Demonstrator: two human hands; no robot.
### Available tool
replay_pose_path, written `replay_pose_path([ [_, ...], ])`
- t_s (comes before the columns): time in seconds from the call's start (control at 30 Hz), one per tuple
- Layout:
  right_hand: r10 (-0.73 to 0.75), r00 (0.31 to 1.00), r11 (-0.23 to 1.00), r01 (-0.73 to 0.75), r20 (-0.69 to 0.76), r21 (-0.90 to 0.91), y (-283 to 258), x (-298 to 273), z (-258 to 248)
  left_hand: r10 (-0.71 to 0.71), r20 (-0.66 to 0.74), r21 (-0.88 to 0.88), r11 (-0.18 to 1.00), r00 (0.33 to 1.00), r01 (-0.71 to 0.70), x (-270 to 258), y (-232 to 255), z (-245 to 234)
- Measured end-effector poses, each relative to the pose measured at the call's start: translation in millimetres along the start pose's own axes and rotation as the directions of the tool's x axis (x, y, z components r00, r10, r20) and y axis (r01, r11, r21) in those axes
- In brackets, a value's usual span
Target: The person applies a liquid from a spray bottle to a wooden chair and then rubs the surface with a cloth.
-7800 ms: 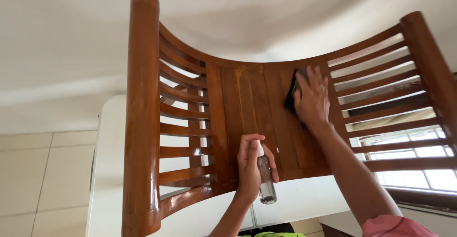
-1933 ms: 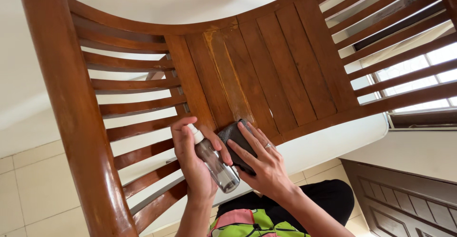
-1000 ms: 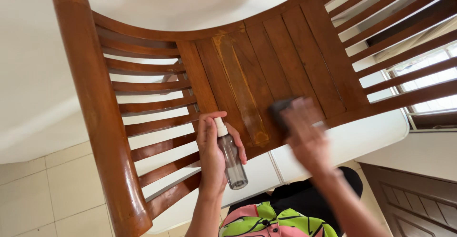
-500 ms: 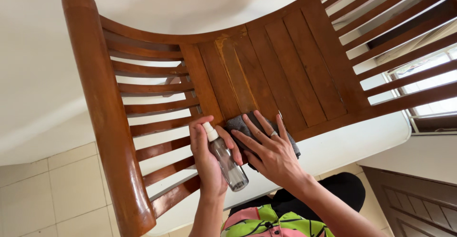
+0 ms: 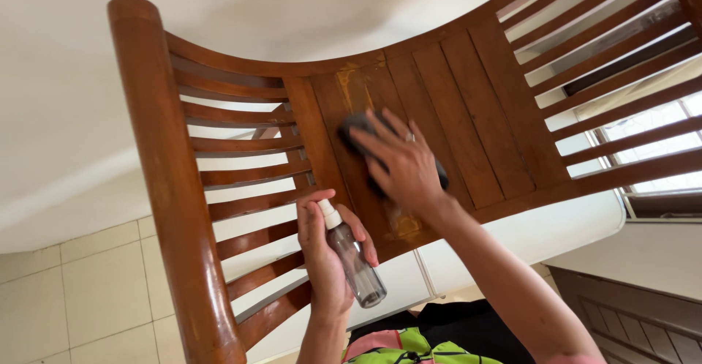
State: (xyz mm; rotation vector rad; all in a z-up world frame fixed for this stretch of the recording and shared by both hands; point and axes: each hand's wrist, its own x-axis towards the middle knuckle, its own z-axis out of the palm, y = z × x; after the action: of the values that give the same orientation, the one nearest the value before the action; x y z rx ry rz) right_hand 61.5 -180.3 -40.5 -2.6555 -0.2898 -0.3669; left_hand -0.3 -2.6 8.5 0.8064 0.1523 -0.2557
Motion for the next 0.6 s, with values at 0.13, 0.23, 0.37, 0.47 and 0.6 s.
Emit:
replay_pose_path([
  [0.13,0.032,0.998,0.999,-0.034,-0.061,-0.037,14.3,39.4,13.8,0.018,0.019,0.003,1.000,1.000,-0.018,2.1,-1.8,-0.8],
  [0.23,0.005,0.997,1.000,-0.007,-0.083,-0.020,16.4,40.9,17.2,0.025,0.020,0.017,1.000,0.999,-0.026,2.8,-2.3,-1.2],
  [0.37,-0.063,0.995,0.998,0.063,-0.076,0.004,10.6,13.7,7.6,0.037,0.026,0.013,0.999,0.999,-0.037,1.5,-0.9,-1.6],
  [0.47,-0.236,0.971,0.971,0.234,0.041,0.050,0.0,-24.4,-9.9,0.038,0.014,-0.004,0.999,0.999,-0.038,1.4,0.1,-0.3],
  [0.6,-0.345,0.935,0.927,0.326,0.083,0.184,-15.0,-76.7,-32.2,0.036,0.006,-0.027,0.999,0.999,-0.035,0.5,1.6,-0.6],
])
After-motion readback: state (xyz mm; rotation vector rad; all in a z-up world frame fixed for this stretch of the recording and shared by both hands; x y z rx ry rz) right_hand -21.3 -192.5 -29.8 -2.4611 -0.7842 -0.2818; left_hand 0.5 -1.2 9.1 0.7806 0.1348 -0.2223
